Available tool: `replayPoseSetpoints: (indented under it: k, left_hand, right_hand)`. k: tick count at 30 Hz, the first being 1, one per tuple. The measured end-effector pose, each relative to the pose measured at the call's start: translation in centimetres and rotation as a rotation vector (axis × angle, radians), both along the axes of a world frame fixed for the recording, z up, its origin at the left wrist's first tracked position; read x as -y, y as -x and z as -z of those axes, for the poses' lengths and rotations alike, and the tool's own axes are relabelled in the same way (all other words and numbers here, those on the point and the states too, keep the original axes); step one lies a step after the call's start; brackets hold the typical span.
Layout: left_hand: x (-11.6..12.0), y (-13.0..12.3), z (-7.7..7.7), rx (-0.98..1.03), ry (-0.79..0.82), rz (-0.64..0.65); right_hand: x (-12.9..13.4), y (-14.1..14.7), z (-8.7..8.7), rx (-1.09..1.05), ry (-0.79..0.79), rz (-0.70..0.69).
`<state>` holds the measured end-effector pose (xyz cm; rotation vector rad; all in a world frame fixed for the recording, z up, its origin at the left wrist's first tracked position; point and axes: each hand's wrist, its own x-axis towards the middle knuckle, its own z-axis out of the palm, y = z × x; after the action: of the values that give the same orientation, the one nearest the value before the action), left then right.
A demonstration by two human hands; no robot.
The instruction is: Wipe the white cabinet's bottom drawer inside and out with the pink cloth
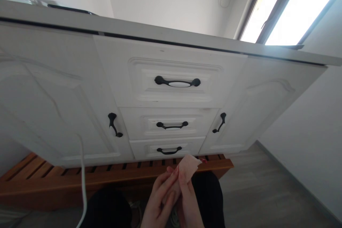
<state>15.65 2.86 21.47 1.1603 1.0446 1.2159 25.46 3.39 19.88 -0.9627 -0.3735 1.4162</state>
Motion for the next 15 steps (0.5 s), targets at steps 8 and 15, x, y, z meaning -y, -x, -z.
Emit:
replayPoseSetpoints:
  k: [8,15]
  left_hand:
    - [-0.5,0.4,5.4,-0.267,-0.282,0.088]
    - [-1.8,-1.5,8.1,-0.371,-0.46,0.049]
  right_hand:
    - [0.3,0.2,0.9,-0.007,0.145,0.131]
    - [-0.6,-2.0,3.4,-0.051,0.115,0.171]
